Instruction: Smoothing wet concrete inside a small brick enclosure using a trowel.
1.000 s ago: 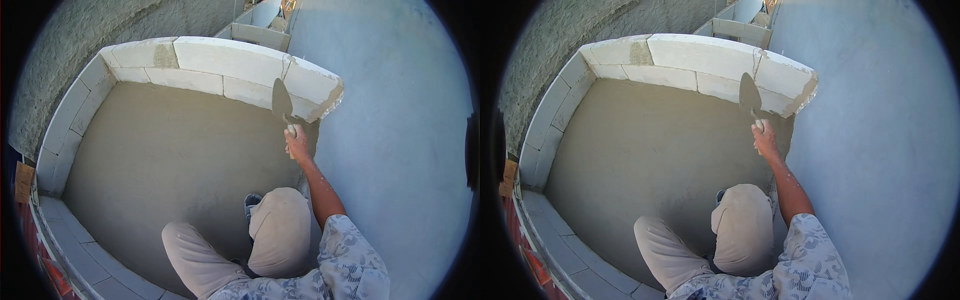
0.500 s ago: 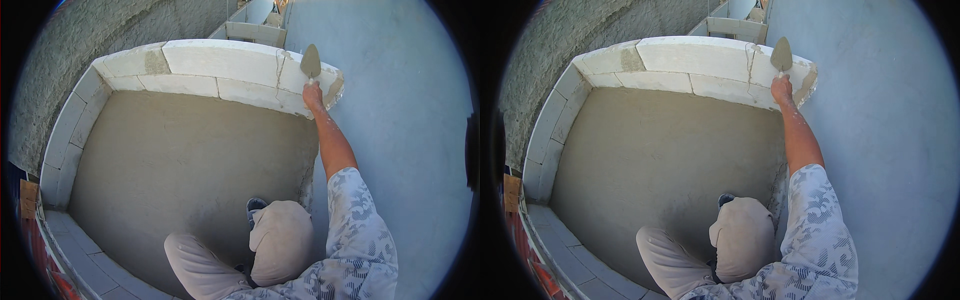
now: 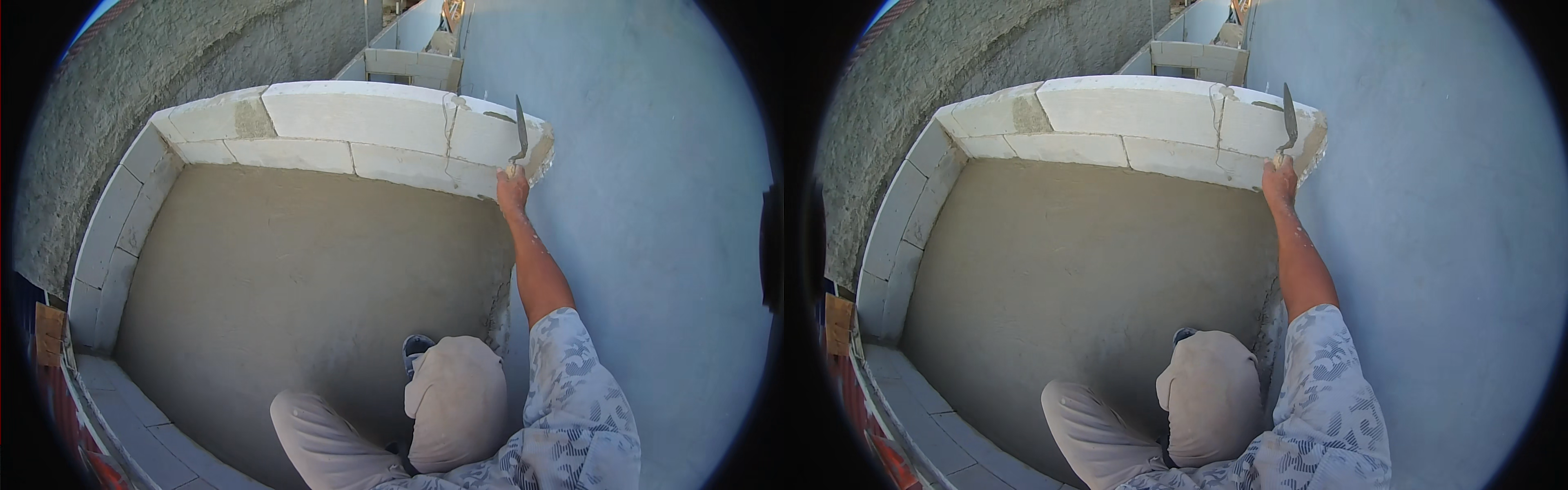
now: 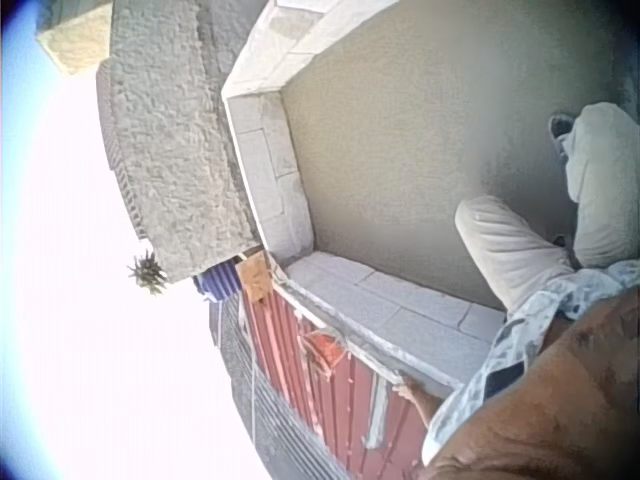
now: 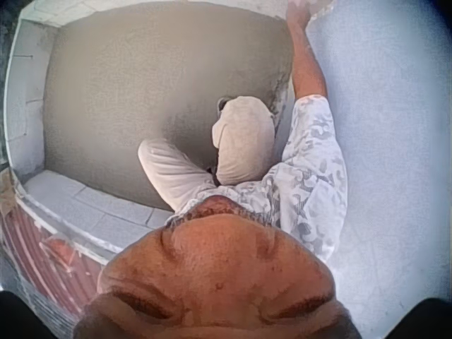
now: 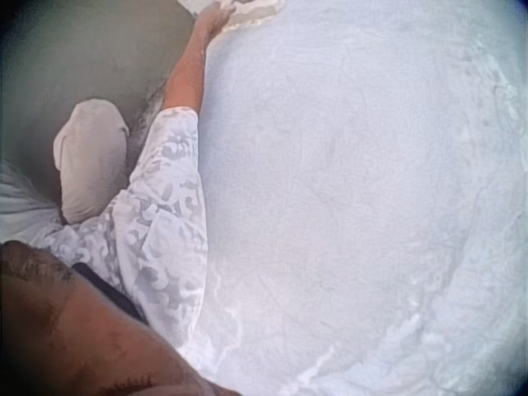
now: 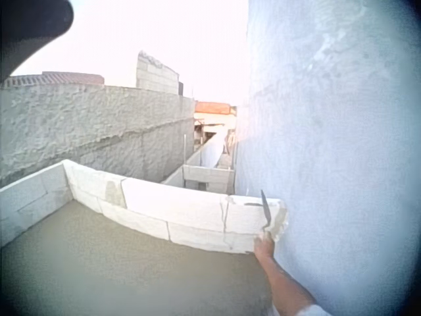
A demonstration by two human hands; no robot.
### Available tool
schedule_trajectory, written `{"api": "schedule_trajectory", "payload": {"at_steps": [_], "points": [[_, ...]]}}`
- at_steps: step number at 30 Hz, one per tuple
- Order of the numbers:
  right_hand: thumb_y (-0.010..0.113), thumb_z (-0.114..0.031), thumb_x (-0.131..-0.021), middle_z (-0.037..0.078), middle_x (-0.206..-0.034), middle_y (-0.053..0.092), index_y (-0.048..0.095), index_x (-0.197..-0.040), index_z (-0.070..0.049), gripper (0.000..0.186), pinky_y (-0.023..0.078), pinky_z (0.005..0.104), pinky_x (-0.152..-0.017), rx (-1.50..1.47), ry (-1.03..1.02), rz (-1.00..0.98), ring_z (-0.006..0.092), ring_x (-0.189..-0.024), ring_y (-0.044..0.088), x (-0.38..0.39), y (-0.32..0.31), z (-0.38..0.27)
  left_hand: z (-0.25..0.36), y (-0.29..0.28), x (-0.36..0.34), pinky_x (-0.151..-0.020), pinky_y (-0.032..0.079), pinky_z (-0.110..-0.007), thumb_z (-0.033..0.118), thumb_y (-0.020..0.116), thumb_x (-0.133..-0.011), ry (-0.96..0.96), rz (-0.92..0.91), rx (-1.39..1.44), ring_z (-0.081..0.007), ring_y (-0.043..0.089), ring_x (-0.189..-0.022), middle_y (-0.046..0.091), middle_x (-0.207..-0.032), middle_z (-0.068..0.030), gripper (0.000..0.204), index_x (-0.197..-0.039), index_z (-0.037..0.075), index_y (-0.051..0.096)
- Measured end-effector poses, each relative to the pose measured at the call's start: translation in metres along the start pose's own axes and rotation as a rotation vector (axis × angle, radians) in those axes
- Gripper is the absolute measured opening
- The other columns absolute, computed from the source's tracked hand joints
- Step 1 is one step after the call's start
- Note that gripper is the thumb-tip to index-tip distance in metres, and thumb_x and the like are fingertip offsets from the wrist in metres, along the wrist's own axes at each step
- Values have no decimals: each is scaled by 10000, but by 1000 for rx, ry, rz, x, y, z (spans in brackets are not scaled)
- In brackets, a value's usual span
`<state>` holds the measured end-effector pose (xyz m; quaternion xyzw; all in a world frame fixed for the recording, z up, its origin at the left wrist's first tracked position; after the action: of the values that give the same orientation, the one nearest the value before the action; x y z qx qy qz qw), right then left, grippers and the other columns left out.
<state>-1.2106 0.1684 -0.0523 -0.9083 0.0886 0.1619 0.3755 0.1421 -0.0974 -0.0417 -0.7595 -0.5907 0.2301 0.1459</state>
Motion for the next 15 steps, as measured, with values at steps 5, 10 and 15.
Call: {"api": "schedule_trajectory", "payload": {"at_steps": [5, 10, 15], "points": [[601, -191, -909, 343, -1146, 582, 386, -1282, -31, 460, 496, 550, -919, 160, 71, -54, 497, -1072, 605, -52, 42, 10, 6, -7, -1, -1009, 469, -584, 566, 540, -939, 84, -64, -62, -506, 389, -1367, 257, -1567, -289, 928, -1607, 150, 48], [618, -182, -931, 343, -1196, 523, 310, -1350, -49, 537, 474, 572, -952, 179, 100, -197, 513, -1132, 560, -29, 67, 41, -8, -2, -14, -1011, 470, -579, 588, 551, -923, -66, -204, 181, -498, 398, -1364, 268, -1561, -290, 956, -1605, 139, 54], [615, -179, -931, 277, -1196, 557, 338, -1365, -62, 527, 488, 564, -935, 253, 51, -140, 462, -1112, 595, 61, 28, 57, -55, 22, 9, -1014, 471, -575, 610, 562, -907, -623, -535, 702, -490, 406, -1362, 279, -1554, -290, 984, -1603, 129, 60]]}}
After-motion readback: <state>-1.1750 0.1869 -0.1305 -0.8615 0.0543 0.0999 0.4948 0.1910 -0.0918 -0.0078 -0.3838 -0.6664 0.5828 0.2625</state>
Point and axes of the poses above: each hand's wrist, its own x-axis away from the middle knuckle, its own y-axis out of the palm, z = x × y, the point moved 10 cm from there along -x, towards the middle knuckle
